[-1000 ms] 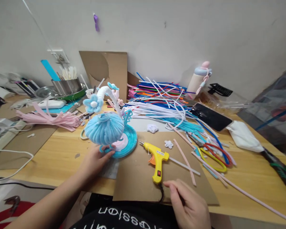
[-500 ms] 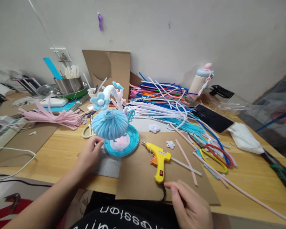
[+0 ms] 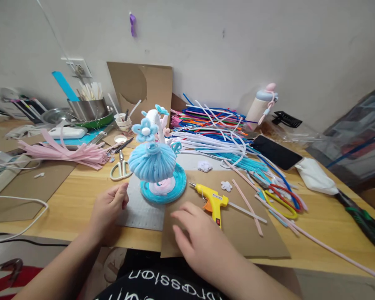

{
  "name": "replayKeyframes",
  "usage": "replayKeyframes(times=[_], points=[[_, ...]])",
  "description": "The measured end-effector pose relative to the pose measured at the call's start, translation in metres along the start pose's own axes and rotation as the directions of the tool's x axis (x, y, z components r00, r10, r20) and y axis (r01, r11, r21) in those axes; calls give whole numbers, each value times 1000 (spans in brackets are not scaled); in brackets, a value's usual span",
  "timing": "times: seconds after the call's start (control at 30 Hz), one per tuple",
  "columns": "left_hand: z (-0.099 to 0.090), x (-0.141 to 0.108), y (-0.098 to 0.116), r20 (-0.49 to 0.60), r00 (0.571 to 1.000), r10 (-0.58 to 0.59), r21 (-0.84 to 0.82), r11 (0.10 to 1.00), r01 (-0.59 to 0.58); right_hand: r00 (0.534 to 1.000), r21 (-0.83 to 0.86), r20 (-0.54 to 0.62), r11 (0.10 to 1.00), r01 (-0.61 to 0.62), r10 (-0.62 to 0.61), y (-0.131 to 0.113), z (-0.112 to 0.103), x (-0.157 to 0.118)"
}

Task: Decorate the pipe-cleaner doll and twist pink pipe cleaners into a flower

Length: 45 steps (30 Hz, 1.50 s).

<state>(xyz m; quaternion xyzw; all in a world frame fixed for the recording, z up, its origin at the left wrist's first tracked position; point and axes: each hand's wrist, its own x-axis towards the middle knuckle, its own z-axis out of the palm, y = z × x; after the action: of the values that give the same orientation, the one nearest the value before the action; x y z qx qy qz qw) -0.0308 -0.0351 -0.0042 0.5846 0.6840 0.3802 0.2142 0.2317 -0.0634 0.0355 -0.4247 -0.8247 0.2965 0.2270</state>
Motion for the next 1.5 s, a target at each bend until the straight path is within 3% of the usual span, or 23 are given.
replayKeyframes(times=[0.13,0.27,0.43,0.6,0.7,0.83,0.97,1.03,1.13,1.23,1.4,1.5], points=[[6,2,-3,-37,993,113,-96,989,-116,992,-26,-114,999,45,-48,-3,30,53],[13,1,-10,-2,963,270,-10,963,-271,989,-190,-95,974,-126,109,5,51,86],[18,-2,-12,141,914,381,70,917,-393,988,-349,-101,926,-141,113,6,58,94],[18,-4,-9,152,915,375,109,913,-392,995,-516,-73,851,-95,67,2,66,93],[18,-5,-9,159,910,384,107,909,-402,994,-525,-93,845,-102,63,1,68,94],[17,-6,-10,156,907,391,99,908,-408,962,-299,-187,921,-251,201,-2,57,93],[18,-4,-6,151,901,408,103,900,-424,919,158,-207,938,-308,336,-5,43,80],[19,-1,0,168,891,422,98,892,-441,917,459,-116,840,-290,380,-6,41,69],[23,10,11,214,879,426,75,890,-449,907,756,89,565,-331,411,-7,42,52],[28,25,17,262,882,393,77,902,-424,881,835,187,403,-376,436,-9,39,35],[34,41,18,310,899,310,101,929,-355,883,872,196,335,-356,427,-6,22,7],[36,44,17,313,892,326,125,917,-379,871,915,255,186,-358,420,0,9,-6]])
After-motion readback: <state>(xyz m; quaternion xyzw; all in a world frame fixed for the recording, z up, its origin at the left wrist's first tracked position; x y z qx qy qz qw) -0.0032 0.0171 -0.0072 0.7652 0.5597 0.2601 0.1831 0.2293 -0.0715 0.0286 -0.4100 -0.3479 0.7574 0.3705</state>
